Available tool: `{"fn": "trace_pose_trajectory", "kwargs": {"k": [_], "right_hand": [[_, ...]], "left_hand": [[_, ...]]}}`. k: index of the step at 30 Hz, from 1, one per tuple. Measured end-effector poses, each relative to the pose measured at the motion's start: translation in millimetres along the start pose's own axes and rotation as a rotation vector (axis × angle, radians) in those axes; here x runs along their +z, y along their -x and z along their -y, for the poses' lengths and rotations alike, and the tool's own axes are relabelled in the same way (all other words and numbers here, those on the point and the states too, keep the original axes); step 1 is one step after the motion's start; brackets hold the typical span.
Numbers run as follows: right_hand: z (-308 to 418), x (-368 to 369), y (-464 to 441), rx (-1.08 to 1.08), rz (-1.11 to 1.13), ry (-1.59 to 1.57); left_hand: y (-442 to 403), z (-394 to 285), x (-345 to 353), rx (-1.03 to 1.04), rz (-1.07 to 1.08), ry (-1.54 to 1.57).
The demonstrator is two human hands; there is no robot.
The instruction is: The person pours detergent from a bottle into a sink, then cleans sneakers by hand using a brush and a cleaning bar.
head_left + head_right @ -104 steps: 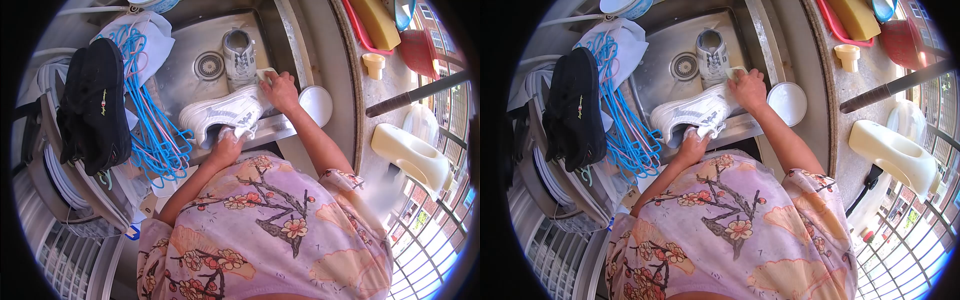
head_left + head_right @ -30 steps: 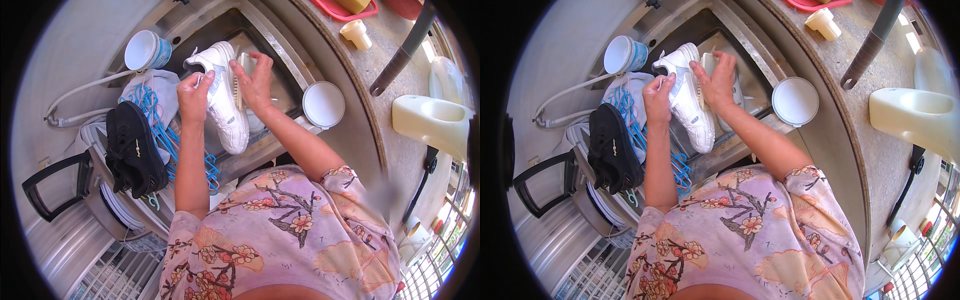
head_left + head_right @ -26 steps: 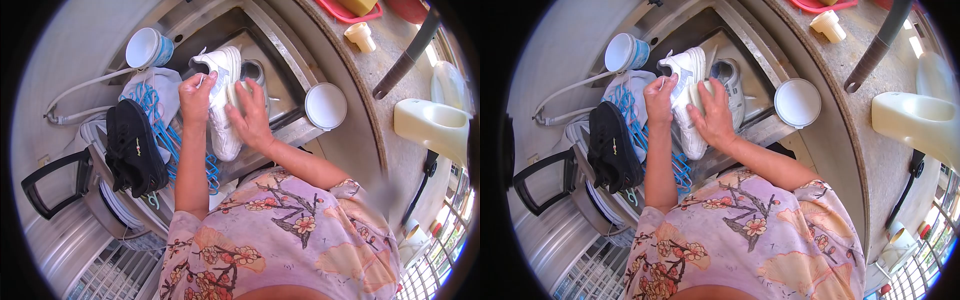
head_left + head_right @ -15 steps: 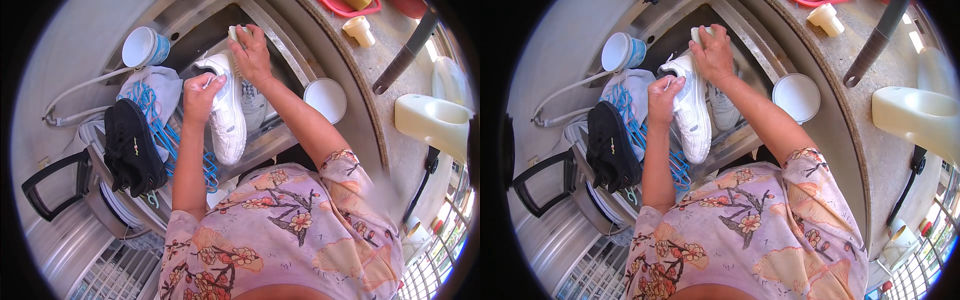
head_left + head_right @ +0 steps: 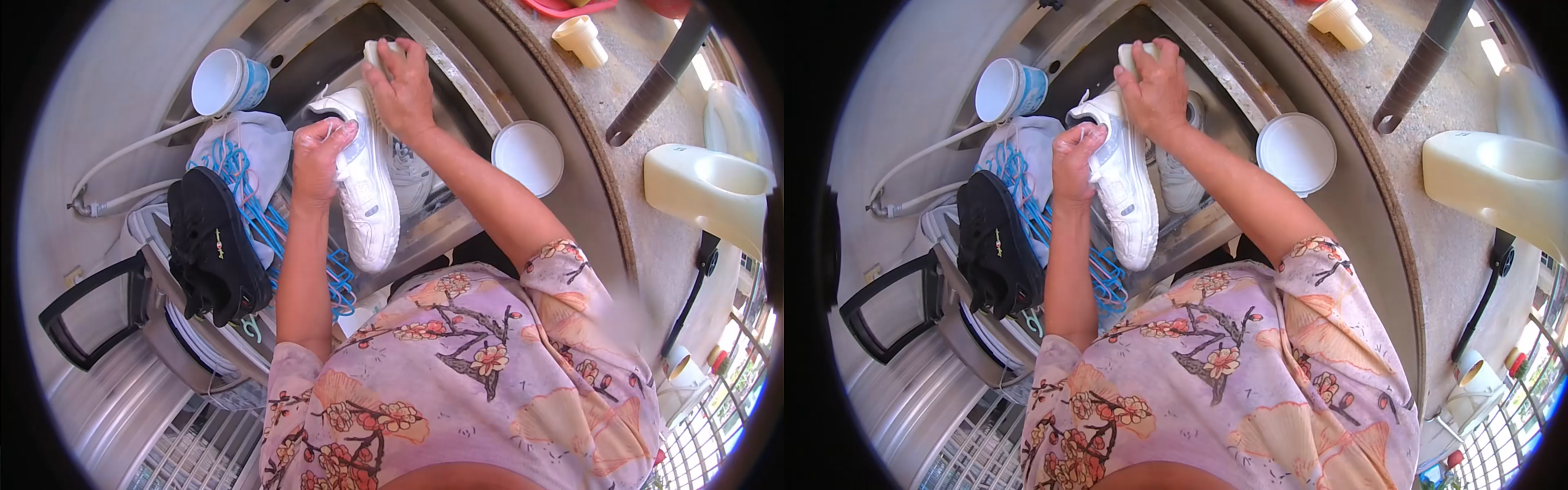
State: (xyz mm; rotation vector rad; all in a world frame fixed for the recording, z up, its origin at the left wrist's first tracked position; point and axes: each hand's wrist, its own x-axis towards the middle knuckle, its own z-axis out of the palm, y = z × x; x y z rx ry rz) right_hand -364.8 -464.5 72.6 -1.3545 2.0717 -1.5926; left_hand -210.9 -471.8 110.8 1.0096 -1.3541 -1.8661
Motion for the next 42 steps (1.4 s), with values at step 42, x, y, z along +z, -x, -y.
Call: {"fn": "trace_pose_trajectory", "kwargs": {"k": [42], "right_hand": [[59.5,-32.5,66.7,-0.091,0.184,0.025]], "left_hand": [[-28.7,0.7,8.0,-0.188,-0.299,0.1]]}}
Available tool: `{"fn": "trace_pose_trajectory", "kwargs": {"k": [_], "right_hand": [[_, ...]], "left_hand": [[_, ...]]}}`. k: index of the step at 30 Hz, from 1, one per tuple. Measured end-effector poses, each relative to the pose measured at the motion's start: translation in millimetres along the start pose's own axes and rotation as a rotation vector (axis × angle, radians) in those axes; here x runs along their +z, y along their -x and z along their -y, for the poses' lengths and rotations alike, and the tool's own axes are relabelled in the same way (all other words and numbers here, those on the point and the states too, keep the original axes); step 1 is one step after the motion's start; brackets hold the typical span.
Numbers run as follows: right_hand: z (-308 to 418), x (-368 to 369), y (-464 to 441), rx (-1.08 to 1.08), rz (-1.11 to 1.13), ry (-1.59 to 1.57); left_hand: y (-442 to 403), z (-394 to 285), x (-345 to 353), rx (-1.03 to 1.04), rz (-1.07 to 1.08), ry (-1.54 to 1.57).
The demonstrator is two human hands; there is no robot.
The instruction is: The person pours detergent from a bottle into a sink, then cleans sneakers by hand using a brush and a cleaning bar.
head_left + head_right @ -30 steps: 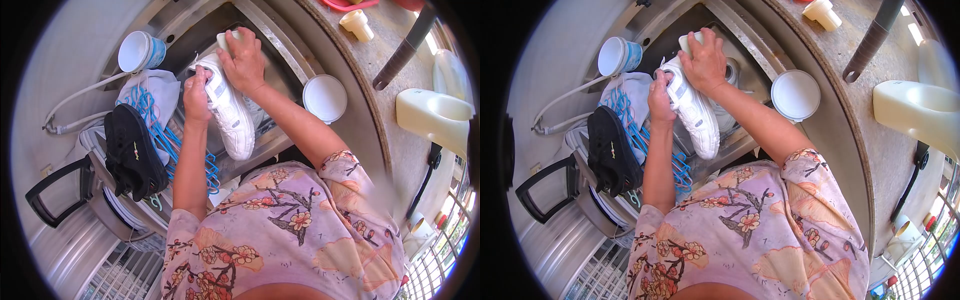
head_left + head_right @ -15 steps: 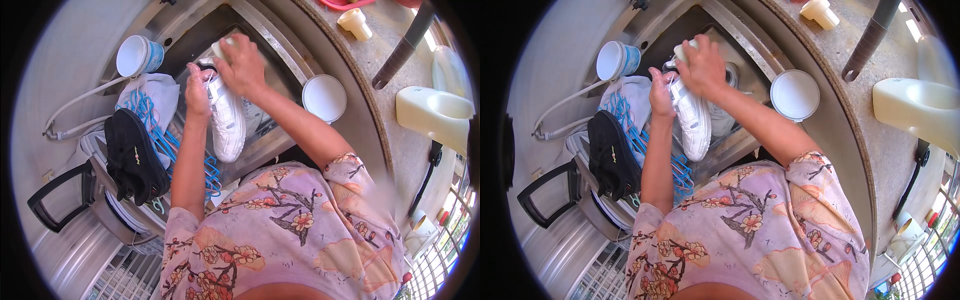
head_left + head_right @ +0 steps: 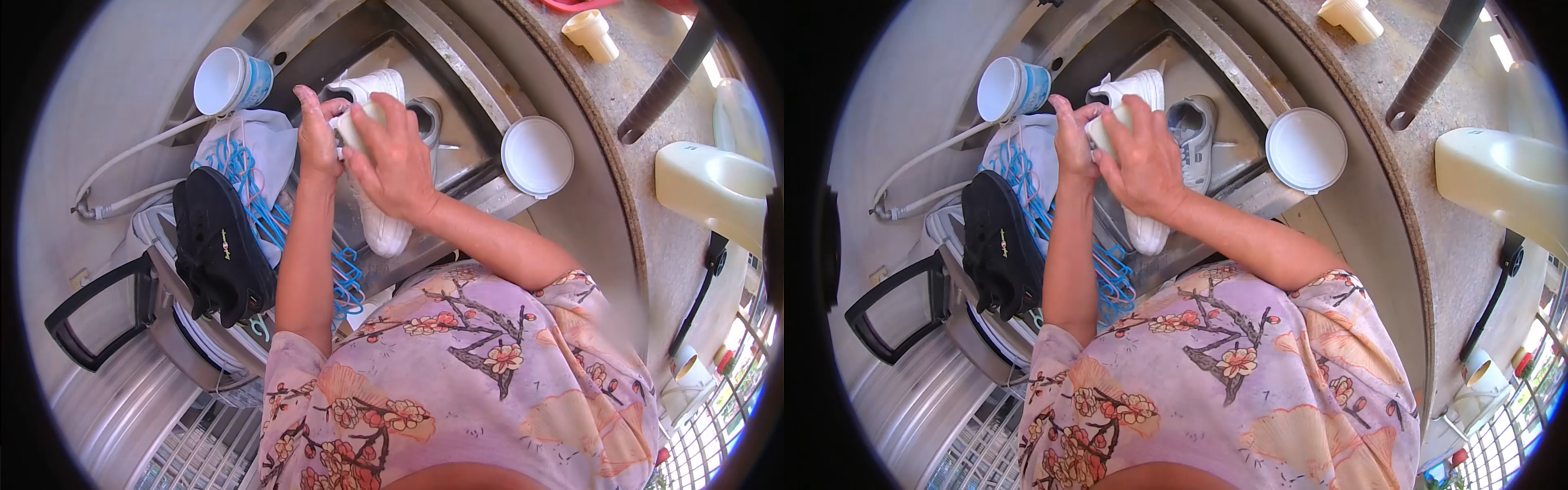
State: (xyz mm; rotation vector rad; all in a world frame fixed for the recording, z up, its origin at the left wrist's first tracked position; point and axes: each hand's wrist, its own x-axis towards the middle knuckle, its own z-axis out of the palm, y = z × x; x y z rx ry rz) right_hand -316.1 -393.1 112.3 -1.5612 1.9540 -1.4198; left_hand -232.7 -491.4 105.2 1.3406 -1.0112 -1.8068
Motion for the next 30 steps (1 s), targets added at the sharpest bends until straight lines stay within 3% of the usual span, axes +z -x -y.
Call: {"fn": "trace_pose_trajectory", "kwargs": {"k": [2,5,7,8,12,15,16,17,19,23,25,26,27,29,30], "right_hand": [[4.0,-2.2,6.7,-0.067,0.028,-0.004],[-31.6,8.2,-24.7,-0.101,-0.06,-0.005],[-56.2,14.5,-53.7,0.126,-0.147,0.151],[-56.6,14.9,-51.7,0.127,-0.148,0.151],[-14.4,1.0,-10.3,0.08,-0.073,0.025],[-5.5,-3.3,13.6,-0.005,-0.038,-0.056],[-7.2,-1.9,18.5,-0.042,-0.057,-0.066],[-21.9,6.3,7.6,-0.073,-0.159,-0.007],[-47.8,16.3,-21.1,0.142,-0.219,0.019],[-73.5,13.8,-57.1,0.058,-0.247,0.029],[-86.1,6.5,-68.0,0.106,-0.243,-0.301],[-106.9,14.7,-74.3,0.215,-0.252,-0.492],[-78.5,-8.2,-78.6,0.593,-0.148,-1.036],[-110.2,-3.8,-73.4,0.769,0.079,-1.614],[-100.9,-13.3,-68.6,0.809,0.142,-1.687]], "left_hand": [[-4.3,1.7,-1.6,0.005,-0.069,-0.087],[-5.5,9.9,-2.3,-0.013,0.082,0.02],[-0.4,8.6,-3.0,-0.03,0.092,0.066],[2.9,9.6,3.2,0.053,0.085,-0.05],[0.9,-0.2,6.0,0.03,-0.063,0.051],[-3.7,1.6,-6.0,0.039,0.184,-0.007],[-6.0,8.3,2.5,0.044,0.011,0.044],[-2.8,7.6,-0.5,0.041,0.008,0.042],[3.0,-6.5,1.4,-0.017,0.096,0.213],[2.3,-12.0,-11.2,0.11,0.182,0.087],[4.2,-16.6,-23.0,0.174,0.246,0.051],[3.6,-17.4,-33.8,0.217,0.324,-0.054],[5.9,-21.9,-39.8,0.26,0.399,-0.162],[14.9,-21.1,-38.8,0.369,0.369,-0.353],[17.6,-21.9,-36.1,0.472,0.338,-0.539]]}}
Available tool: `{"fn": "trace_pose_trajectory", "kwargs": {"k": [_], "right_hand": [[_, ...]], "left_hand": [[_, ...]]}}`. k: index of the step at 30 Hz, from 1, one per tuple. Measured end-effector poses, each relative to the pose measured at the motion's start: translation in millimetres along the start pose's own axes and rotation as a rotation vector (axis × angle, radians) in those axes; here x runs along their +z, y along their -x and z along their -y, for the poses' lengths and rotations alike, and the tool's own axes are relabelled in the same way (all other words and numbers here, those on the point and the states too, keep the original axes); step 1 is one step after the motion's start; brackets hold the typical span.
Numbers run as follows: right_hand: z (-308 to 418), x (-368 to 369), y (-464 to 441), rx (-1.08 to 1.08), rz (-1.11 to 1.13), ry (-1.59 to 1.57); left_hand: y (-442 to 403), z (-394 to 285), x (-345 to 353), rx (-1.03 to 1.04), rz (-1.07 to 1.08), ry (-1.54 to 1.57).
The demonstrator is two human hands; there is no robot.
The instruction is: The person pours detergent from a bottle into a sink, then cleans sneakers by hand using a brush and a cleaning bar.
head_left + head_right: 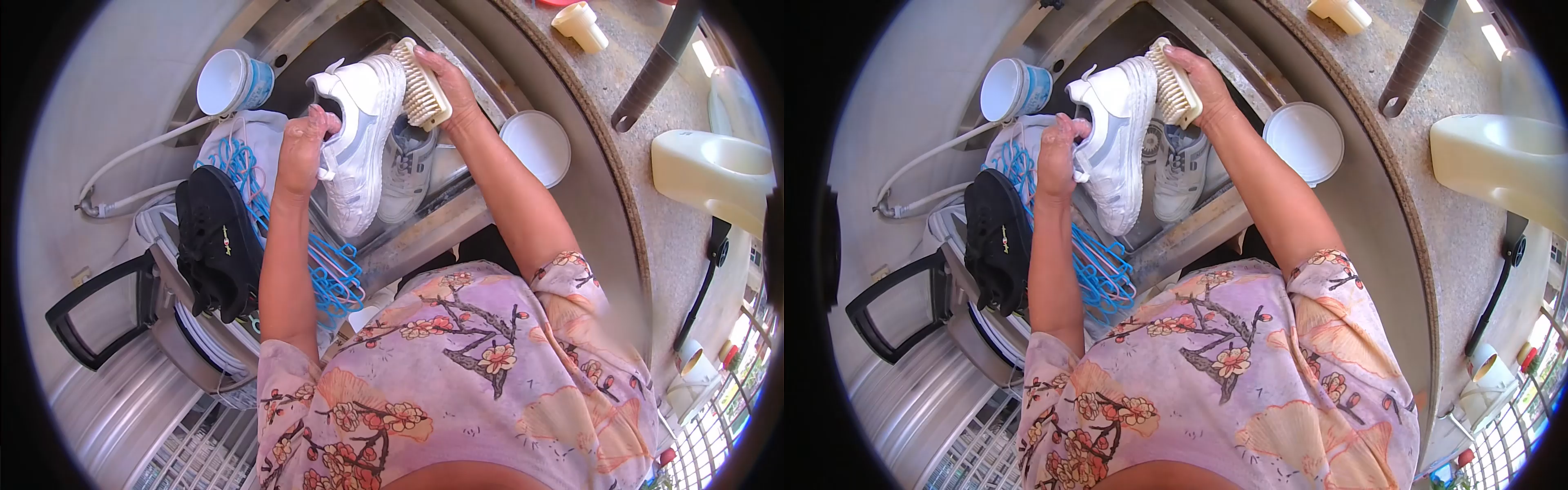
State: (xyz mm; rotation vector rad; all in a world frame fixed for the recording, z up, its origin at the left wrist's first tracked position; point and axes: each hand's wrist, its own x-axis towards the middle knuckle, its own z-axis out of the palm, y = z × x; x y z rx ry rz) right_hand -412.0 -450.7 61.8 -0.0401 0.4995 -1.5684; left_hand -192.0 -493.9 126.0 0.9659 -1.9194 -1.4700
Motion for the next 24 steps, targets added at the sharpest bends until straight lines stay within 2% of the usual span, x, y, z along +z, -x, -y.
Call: {"fn": "trace_pose_trajectory", "kwargs": {"k": [1,3,4,5,8,12,14,15,17,18,19,21,23,24], "right_hand": [[-2.6,-2.8,3.8,-0.002,0.002,-0.001],[-13.3,-15.6,7.5,-0.039,0.066,0.116],[-14.7,-15.6,10.5,-0.038,0.091,0.155],[-20.1,-14.1,15.0,-0.044,0.023,0.2],[-30.7,-15.2,19.6,-0.053,-0.026,0.269],[-38.7,-16.5,22.3,-0.061,-0.035,0.234],[-39.1,-5.6,22.1,-0.043,-0.028,0.183],[-40.1,-1.1,22.7,-0.029,-0.028,0.13],[-47.7,3.4,17.3,-0.034,-0.029,0.1],[-50.8,10.4,17.0,-0.084,-0.052,0.085],[-52.7,17.3,18.8,-0.133,-0.077,0.069],[-56.1,24.8,25.4,-0.165,-0.088,0.171],[-70.7,25.2,25.3,-0.831,-0.209,0.877],[-75.4,26.4,33.3,-0.916,-0.206,1.049]], "left_hand": [[-1.5,2.0,-2.6,0.003,0.001,-0.002],[-2.9,17.1,-12.7,-0.194,0.178,-0.235],[-4.3,34.2,-15.3,-0.358,0.21,-0.24],[-3.0,50.3,-13.6,-0.362,0.211,-0.244],[-0.7,64.8,6.4,-0.232,-0.054,-0.152],[1.3,38.9,18.5,-0.319,-0.149,0.016],[-2.8,24.3,20.1,-0.413,-0.212,0.516],[-6.6,17.7,19.0,-0.414,-0.216,0.518],[-17.7,9.1,16.9,-0.534,-0.303,0.907],[-21.7,8.3,17.7,-0.521,-0.452,1.031],[-22.1,13.0,15.5,-0.517,-0.456,1.031],[-21.2,21.6,13.6,-0.374,-0.391,1.262],[-21.9,20.4,28.3,-0.319,-0.464,1.22],[-22.9,21.8,35.3,-0.282,-0.515,1.1]]}}
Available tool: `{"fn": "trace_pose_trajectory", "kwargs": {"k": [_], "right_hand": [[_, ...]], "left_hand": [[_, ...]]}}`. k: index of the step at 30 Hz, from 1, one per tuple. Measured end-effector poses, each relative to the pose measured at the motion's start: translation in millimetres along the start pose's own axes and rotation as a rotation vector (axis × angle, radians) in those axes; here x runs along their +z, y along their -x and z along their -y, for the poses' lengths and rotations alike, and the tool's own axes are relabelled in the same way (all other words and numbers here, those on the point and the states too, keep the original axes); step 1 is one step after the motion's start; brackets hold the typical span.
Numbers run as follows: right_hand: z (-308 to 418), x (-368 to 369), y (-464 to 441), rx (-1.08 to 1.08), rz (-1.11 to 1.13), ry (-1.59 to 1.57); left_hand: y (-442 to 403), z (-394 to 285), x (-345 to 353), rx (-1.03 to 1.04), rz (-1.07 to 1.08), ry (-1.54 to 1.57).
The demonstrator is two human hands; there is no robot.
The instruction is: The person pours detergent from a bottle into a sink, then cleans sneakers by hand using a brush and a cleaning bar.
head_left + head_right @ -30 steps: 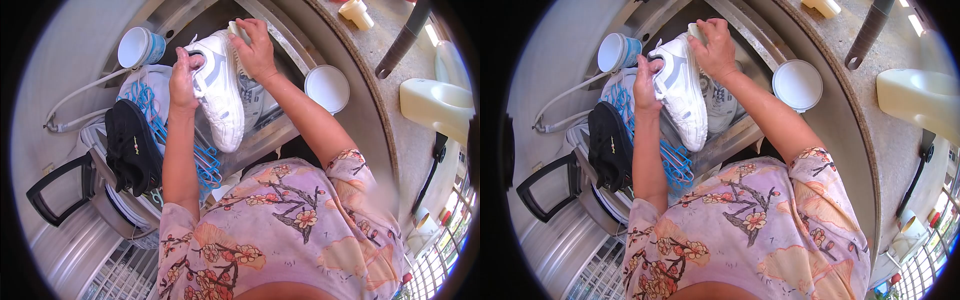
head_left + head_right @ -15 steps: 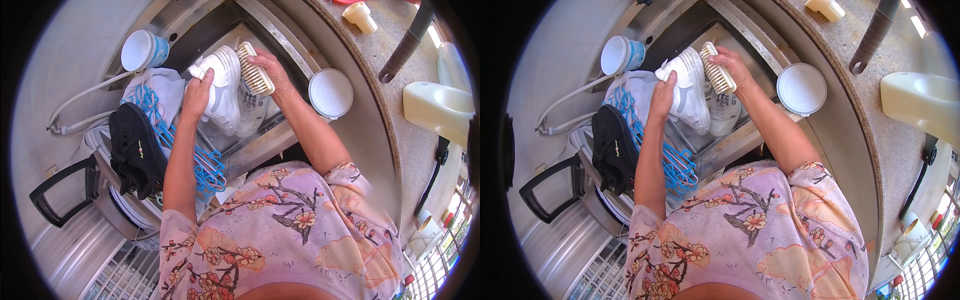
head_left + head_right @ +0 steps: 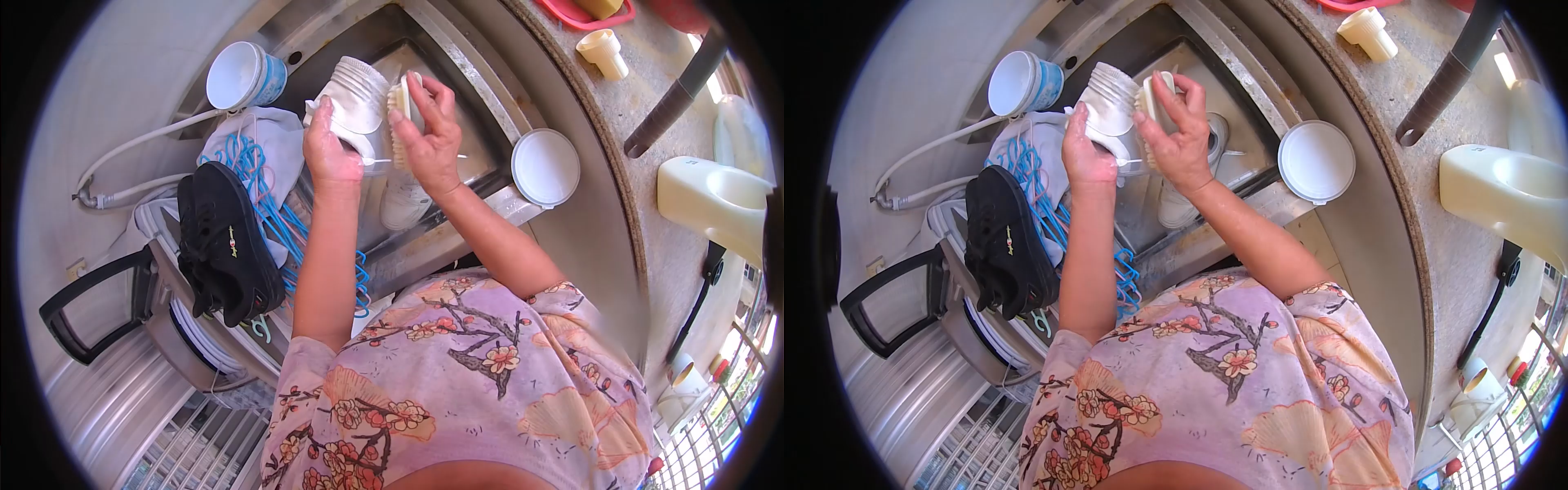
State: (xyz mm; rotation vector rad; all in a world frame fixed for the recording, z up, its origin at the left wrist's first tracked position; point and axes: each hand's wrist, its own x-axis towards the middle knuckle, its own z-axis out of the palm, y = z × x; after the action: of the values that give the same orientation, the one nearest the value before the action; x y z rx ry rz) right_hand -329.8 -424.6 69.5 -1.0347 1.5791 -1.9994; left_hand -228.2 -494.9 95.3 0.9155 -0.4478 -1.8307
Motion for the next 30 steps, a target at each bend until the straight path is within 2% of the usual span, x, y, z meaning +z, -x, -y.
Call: {"fn": "trace_pose_trajectory", "kwargs": {"k": [1,3,4,8,11,14,15,17,18,21,23,24,26,29,30], "right_hand": [[6.8,-0.6,3.4,-0.006,0.003,0.001],[19.1,-1.7,3.7,-0.502,0.095,0.434],[21.0,-0.7,-7.3,-0.577,0.038,0.479],[29.2,8.6,-64.5,-0.573,-0.04,0.626],[32.5,9.1,-78.6,-0.336,0.025,0.487],[24.9,-1.0,-43.0,-0.421,-0.01,0.495],[19.7,-5.5,-20.3,-0.432,0.064,0.516],[1.5,-6.6,5.8,-0.29,0.109,0.454],[3.7,-6.0,-1.1,-0.29,0.115,0.451],[25.0,2.5,-57.7,-0.55,-0.107,0.338],[52.3,6.8,-88.0,-0.604,-0.041,0.491],[53.2,7.2,-95.7,-0.611,-0.043,0.498],[52.3,7.8,-101.6,-0.394,0.091,0.624],[43.2,-4.8,-70.1,-0.488,0.045,0.642],[35.9,-8.2,-47.5,-0.5,0.081,0.579]], "left_hand": [[1.9,5.6,4.3,0.084,-0.028,-0.097],[13.3,13.4,13.3,0.166,0.056,-0.251],[14.9,19.5,14.9,0.182,0.096,-0.226],[24.2,14.3,34.4,0.258,0.103,-0.334],[18.3,9.1,39.3,0.274,0.085,-0.42],[17.8,1.2,48.8,0.359,0.055,-0.32],[14.1,-2.5,51.3,0.392,0.038,-0.285],[11.0,-11.9,46.9,0.304,0.111,-0.29],[13.3,-11.3,47.4,0.307,0.106,-0.289],[19.8,-3.3,44.9,0.339,0.174,-0.432],[23.2,6.7,50.9,0.404,0.183,-0.496],[30.7,0.8,56.5,0.291,0.131,-0.583],[25.7,5.1,49.5,0.328,0.14,-0.677],[20.5,0.3,42.7,0.412,0.152,-0.711],[24.2,-8.8,44.8,0.311,0.138,-0.629]]}}
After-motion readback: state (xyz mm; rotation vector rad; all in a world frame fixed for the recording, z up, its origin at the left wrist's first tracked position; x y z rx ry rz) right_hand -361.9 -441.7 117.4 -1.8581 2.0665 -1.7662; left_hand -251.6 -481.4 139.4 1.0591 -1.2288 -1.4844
